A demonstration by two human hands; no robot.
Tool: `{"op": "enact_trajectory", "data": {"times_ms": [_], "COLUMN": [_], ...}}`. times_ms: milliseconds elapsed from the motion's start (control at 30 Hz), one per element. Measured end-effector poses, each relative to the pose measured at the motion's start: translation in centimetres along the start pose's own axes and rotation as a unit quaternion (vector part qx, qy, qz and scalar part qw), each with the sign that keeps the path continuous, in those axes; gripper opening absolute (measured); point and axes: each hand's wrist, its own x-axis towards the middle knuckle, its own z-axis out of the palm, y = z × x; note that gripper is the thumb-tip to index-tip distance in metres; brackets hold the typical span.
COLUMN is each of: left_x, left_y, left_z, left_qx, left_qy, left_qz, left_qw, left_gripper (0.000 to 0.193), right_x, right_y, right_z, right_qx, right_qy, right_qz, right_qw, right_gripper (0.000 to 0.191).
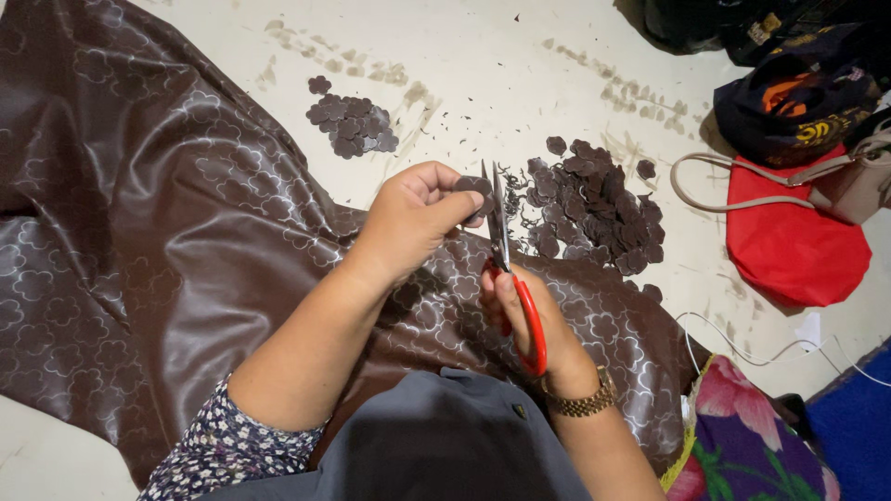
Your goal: The person uses red-handled scissors to cut small, flower-shaped pieces from a brown patterned fabric. They hold the fabric with one hand and cut with the other, placing the finished pieces into a growing pile on the floor.
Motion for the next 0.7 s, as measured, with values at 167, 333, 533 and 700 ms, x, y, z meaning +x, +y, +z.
{"op": "enact_trajectory", "data": {"times_ms": [167,333,533,700], "left_x": [-0.2,-0.2,-0.2,-0.6], "left_y": [0.6,1.2,1.1,1.4], "left_z": [-0.1,0.0,0.0,0.0], "left_qx": [0.016,0.007,0.010,0.032], "left_qy": [0.007,0.002,-0.038,-0.038], "left_qz": [-0.024,-0.036,0.007,-0.048], "left_qw": [1.000,0.999,0.999,0.998], "left_gripper": [0.010,0.016,0.025,0.031], "right_x": [-0.1,-0.2,-0.2,-0.2], "right_y": [-0.4,-0.8,-0.9,-1.2], "right_z": [0.1,0.2,0.4,0.0], "right_qx": [-0.018,-0.020,-0.013,-0.027], "right_qy": [0.004,0.007,-0.015,-0.048], "right_qz": [0.008,0.013,-0.008,-0.029], "right_qw": [1.000,1.000,1.000,0.998], "right_gripper": [0.045,0.042,0.045,0.050]}}
